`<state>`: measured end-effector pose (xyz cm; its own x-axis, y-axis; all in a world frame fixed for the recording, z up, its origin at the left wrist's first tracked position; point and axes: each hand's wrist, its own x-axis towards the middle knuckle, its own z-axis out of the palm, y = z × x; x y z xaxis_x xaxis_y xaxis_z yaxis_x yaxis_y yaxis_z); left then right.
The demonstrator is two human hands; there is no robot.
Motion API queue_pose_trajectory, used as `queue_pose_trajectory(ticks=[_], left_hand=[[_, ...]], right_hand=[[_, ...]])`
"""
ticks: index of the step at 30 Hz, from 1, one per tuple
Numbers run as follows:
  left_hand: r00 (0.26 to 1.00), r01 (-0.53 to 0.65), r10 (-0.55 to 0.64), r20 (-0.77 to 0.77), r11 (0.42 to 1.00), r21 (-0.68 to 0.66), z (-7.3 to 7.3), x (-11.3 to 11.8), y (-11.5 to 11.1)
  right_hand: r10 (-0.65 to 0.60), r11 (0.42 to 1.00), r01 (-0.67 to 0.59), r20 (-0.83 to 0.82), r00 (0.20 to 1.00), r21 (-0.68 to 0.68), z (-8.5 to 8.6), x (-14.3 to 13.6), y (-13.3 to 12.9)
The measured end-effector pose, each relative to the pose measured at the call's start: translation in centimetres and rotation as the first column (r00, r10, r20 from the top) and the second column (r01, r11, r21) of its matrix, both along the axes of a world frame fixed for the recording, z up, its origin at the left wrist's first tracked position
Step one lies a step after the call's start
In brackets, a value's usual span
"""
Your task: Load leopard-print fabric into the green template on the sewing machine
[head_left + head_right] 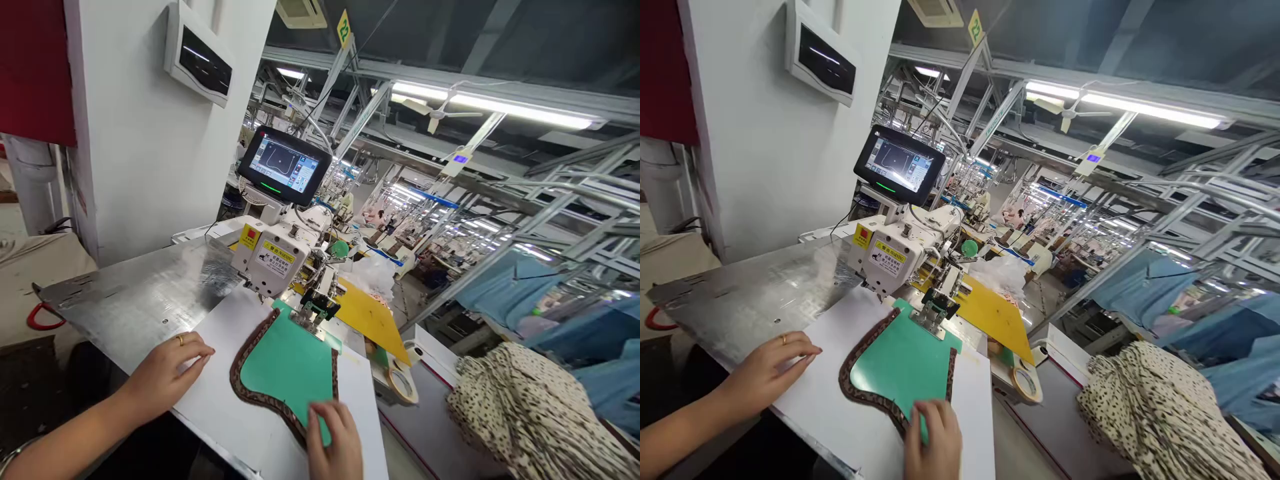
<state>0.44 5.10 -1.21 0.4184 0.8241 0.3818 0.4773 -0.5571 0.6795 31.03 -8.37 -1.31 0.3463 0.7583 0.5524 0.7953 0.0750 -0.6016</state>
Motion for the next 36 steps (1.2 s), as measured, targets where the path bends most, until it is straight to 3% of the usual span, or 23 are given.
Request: queue_pose_trajectory(ticks=[1,3,5,8,11,16,23,26,33,36], left_hand=[[1.000,-0.028,0.027,-0.003,0.998,-0.052,0.1,0.1,0.6],[0.998,-0.058,0.058,-0.005,0.986,-0.156,0.1,0.5,1.4],[0.999,-0.036,0.031,-0.026,0.971,-0.235,-0.1,1.1,2.0],[0.997,-0.003,-0.017,-0.071,0.962,-0.274,-0.6,1.5,2.3],[0.992,0.016,-0.046,-0.116,0.969,-0.247,-1.1,1.6,2.2],[0.992,0.008,-0.037,-0.124,0.974,-0.227,-0.9,1.7,1.8],[0.988,0.008,-0.041,-0.151,0.977,-0.215,-0.6,1.7,1.2],[0.989,0.009,-0.039,-0.144,0.980,-0.199,-0.7,1.6,1.2],[0.989,0.013,-0.038,-0.146,0.985,-0.169,-0.1,1.5,1.3],[0.992,0.021,-0.031,-0.121,0.996,-0.084,-0.1,1.5,1.5]], right_hand=[[0.088,0.983,-0.085,0.013,0.996,-0.163,1.5,-1.5,2.2],[0.064,0.915,-0.073,-0.034,0.997,-0.397,3.7,-4.4,7.4],[0.022,0.894,-0.033,-0.031,0.999,-0.446,4.6,-6.5,12.7],[-0.050,0.880,0.045,0.002,0.999,-0.473,3.9,-7.7,18.5],[-0.087,0.869,0.095,0.039,0.995,-0.485,2.2,-7.5,21.0],[-0.080,0.855,0.117,0.093,0.992,-0.506,0.5,-6.8,21.8],[-0.035,0.842,0.093,0.119,0.992,-0.531,0.1,-6.4,22.6],[0.039,0.842,0.043,0.141,0.989,-0.537,0.1,-5.6,22.3],[0.330,0.801,-0.161,0.200,0.923,-0.577,1.2,-4.6,19.8],[0.318,0.803,-0.134,0.228,0.920,-0.581,2.8,-5.3,18.5]])
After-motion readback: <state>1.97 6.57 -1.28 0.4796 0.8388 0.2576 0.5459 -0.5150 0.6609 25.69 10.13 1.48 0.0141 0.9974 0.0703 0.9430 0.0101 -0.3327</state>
